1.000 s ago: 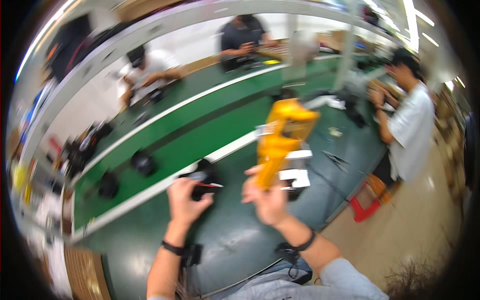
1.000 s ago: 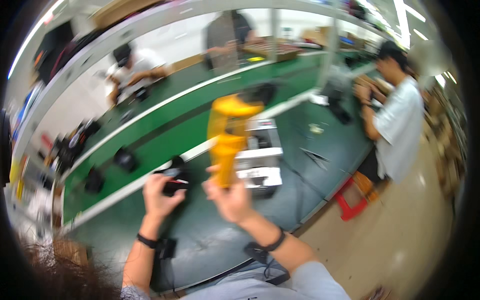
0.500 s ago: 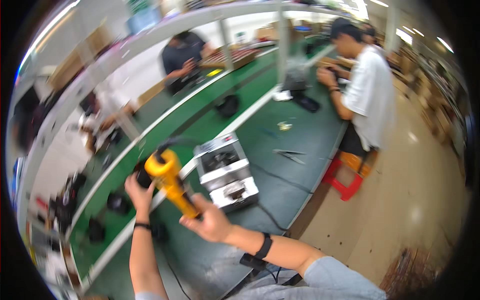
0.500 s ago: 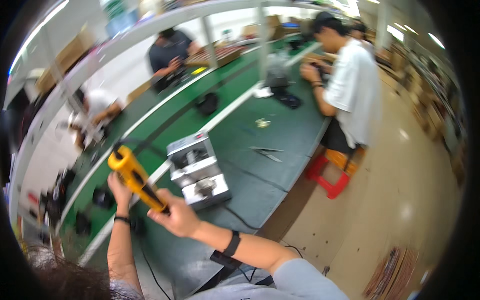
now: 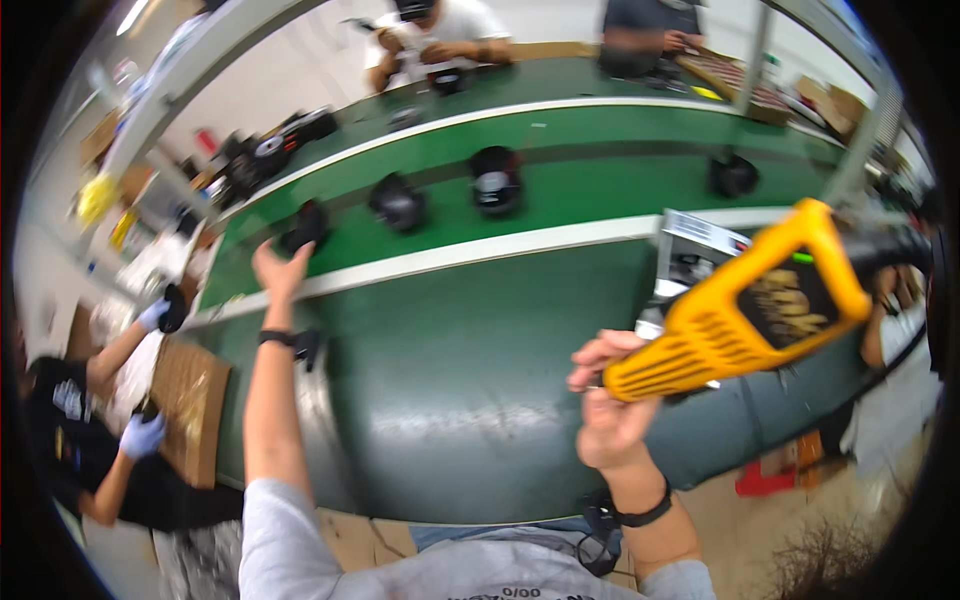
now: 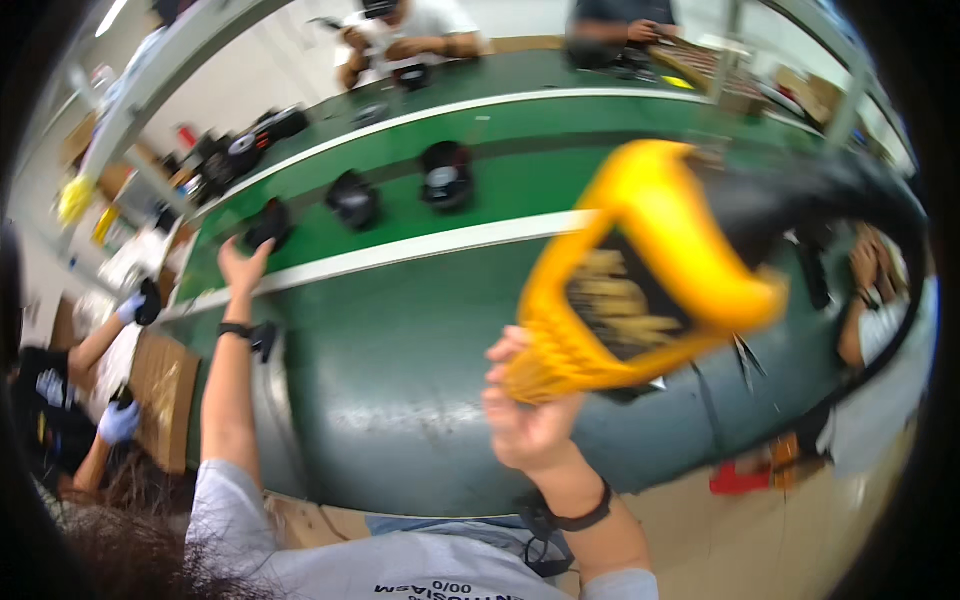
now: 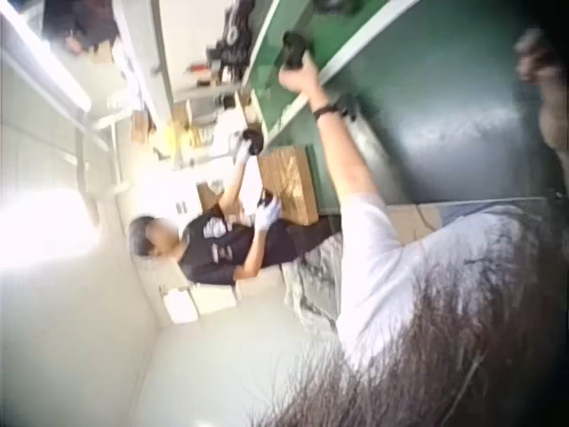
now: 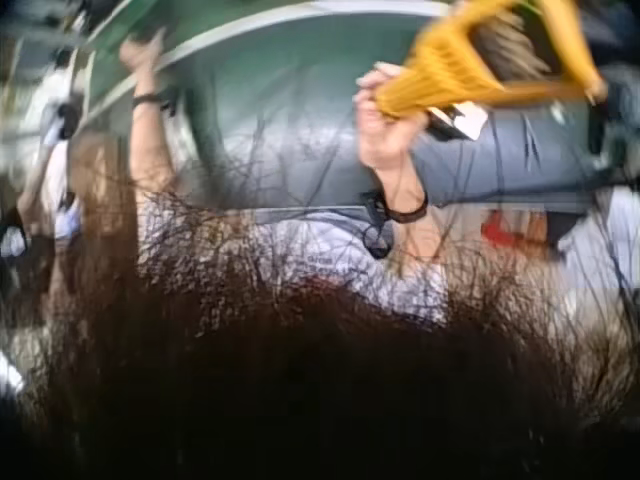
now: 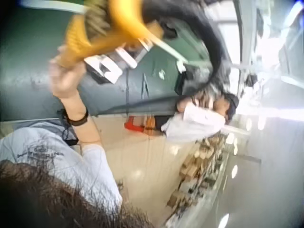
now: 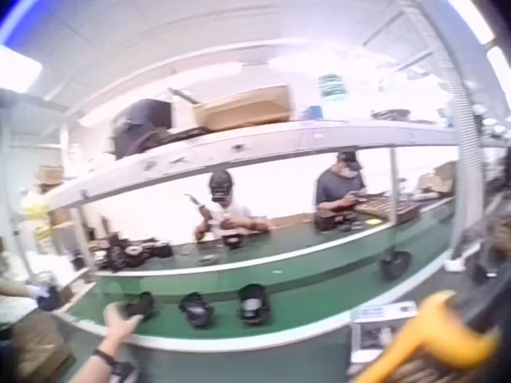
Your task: Assembling an electronic component into a plastic housing using an electric screwdriver.
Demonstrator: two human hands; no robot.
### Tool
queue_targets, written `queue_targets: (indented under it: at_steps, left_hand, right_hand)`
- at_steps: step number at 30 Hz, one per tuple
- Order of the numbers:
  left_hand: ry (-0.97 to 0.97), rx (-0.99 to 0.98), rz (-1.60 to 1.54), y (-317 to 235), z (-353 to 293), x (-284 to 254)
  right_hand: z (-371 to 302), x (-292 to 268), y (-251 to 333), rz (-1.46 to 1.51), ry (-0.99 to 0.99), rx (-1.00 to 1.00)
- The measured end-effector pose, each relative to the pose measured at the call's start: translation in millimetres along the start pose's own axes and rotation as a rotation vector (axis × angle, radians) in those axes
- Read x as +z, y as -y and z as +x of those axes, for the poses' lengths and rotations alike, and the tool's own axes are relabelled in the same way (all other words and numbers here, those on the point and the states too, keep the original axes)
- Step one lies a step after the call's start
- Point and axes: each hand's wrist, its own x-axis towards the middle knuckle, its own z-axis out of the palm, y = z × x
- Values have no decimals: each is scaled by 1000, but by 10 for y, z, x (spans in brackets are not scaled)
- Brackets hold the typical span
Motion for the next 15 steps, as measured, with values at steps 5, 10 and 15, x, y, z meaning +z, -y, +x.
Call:
queue_targets:
  at_steps: [5, 10, 15]
  left_hand:
    - [254, 170, -519, -154, -64, 366]
    - [199, -96, -481, 1051, 635, 581]
    - [241, -197, -382, 928, 468, 801]
  right_hand:
    - [102, -213, 74, -464, 32, 36]
    - [236, -59, 200, -309, -14, -5]
    - [229, -34, 149, -377, -65, -116]
